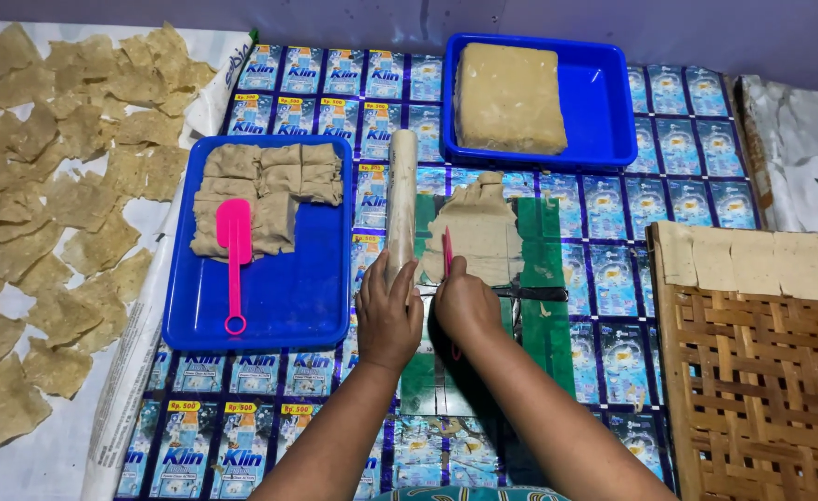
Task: Flattening dough using a rolling pin and cutting it into squares.
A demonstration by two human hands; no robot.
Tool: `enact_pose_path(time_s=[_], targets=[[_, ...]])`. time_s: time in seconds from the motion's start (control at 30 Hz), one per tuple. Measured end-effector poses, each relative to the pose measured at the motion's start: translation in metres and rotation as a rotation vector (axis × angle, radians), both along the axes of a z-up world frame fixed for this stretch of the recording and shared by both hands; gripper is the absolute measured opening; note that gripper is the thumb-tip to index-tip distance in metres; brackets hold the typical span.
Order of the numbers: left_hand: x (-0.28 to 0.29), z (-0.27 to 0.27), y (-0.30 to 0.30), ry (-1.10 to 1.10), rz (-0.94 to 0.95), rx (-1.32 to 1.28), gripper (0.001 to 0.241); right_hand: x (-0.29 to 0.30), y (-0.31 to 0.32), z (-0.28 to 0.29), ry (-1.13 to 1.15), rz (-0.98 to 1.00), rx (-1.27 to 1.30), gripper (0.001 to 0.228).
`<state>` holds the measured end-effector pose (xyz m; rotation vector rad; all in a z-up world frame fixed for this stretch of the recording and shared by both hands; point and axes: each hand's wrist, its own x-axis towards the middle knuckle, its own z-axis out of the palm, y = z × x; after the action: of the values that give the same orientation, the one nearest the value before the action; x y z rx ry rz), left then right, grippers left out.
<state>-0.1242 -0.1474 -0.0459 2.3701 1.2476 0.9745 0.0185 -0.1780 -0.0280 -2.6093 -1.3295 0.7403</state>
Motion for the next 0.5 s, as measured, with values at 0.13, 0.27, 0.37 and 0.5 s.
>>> enact_pose_path(time_s=[0.13,0.27,0.37,0.5], targets=[[0.001,0.002,0.001,0.001,0.0,0.006,0.041,0.014,0.016,-0.007,0.006,0.001,0.046,0.028],[-0.001,0.002,0.0,0.003,-0.015,-0.018,0.041,0.026,0.015,0.01,0.017,0.015,0.08,0.031],[0.0,0.003,0.0,0.005,-0.022,-0.032,0.041,0.043,0.006,0.041,-0.015,-0.001,0.066,0.032],[0.0,0.0,0.0,0.016,-0.018,-0.048,0.042,0.13,-0.012,0.005,-0.338,0.039,0.147,0.031]])
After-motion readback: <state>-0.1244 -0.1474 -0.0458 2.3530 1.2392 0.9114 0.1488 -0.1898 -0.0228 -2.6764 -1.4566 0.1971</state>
